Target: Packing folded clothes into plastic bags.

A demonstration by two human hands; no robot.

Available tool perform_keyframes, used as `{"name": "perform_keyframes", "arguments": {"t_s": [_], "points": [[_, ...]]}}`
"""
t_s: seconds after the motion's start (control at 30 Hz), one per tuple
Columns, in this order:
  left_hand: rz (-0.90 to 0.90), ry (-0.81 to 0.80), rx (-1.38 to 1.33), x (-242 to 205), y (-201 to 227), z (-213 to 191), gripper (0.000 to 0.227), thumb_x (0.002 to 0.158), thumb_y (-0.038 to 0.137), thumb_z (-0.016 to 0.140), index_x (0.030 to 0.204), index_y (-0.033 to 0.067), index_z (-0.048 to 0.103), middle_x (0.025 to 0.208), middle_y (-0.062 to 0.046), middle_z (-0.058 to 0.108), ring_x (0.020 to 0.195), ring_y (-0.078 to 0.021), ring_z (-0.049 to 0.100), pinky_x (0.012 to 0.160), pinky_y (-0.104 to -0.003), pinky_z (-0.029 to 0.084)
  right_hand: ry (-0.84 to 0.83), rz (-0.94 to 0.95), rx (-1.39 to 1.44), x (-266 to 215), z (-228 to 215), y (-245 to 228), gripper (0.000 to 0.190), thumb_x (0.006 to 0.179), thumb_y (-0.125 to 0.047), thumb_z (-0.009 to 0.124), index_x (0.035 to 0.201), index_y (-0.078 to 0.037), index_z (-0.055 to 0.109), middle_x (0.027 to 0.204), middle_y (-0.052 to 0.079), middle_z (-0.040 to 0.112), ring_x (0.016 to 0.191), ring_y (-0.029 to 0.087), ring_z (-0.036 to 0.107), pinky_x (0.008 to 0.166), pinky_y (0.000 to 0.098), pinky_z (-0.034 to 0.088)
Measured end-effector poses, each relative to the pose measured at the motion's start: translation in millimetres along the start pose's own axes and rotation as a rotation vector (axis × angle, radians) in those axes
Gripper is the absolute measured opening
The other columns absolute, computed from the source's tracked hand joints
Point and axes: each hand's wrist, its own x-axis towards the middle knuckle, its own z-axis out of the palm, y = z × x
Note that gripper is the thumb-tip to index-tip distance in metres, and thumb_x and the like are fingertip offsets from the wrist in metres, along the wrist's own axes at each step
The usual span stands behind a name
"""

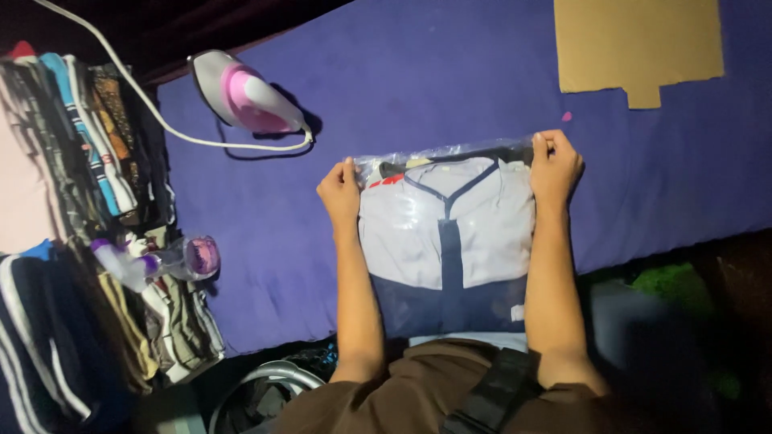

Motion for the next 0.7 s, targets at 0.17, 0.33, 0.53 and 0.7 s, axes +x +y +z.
{"name": "perform_keyframes", "arguments": {"t_s": [0.17,0.33,0.53,0.7], "points": [[0.082,0.051,-0.041,-4,0,0,0.03,0.101,0.021,0.064,0.082,0.0005,0.071,0.055,-0.001,0.057,0.051,-0.0043,0.056,0.05,-0.025,0.043,0.004,0.013,0.059,-1,4,0,0.012,0.102,-0.01,0.072,0.098,0.0,0.071,0.078,0.013,0.071,0.067,0.021,0.067,0.065,0.0353,0.05],[0.096,0.062,0.032,-5,4,1,0.031,0.103,0.02,0.063,0.081,-0.0001,0.07,0.051,-0.001,0.044,0.049,-0.005,0.038,0.047,-0.03,0.031,-0.006,0.09,0.149,-1,3,1,0.013,0.104,-0.007,0.071,0.098,0.004,0.07,0.077,0.008,0.069,0.068,0.009,0.06,0.063,0.0281,0.049],[0.075,0.055,0.065,-2,-2,3,0.033,0.103,0.024,0.062,0.08,0.0014,0.071,0.05,-0.001,0.043,0.048,-0.0049,0.039,0.046,-0.03,0.032,0.009,0.122,0.128,2,2,-2,0.013,0.102,-0.008,0.073,0.099,0.004,0.07,0.077,0.011,0.067,0.069,0.014,0.059,0.064,0.0308,0.049],[0.075,0.1,0.061,-4,1,5,0.033,0.102,0.025,0.064,0.08,0.0006,0.071,0.05,-0.004,0.042,0.05,-0.0072,0.037,0.048,-0.032,0.032,0.045,-0.077,0.002,4,3,0,0.012,0.099,-0.01,0.074,0.096,0.001,0.071,0.087,0.016,0.07,0.08,0.03,0.069,0.073,0.0385,0.052]]}}
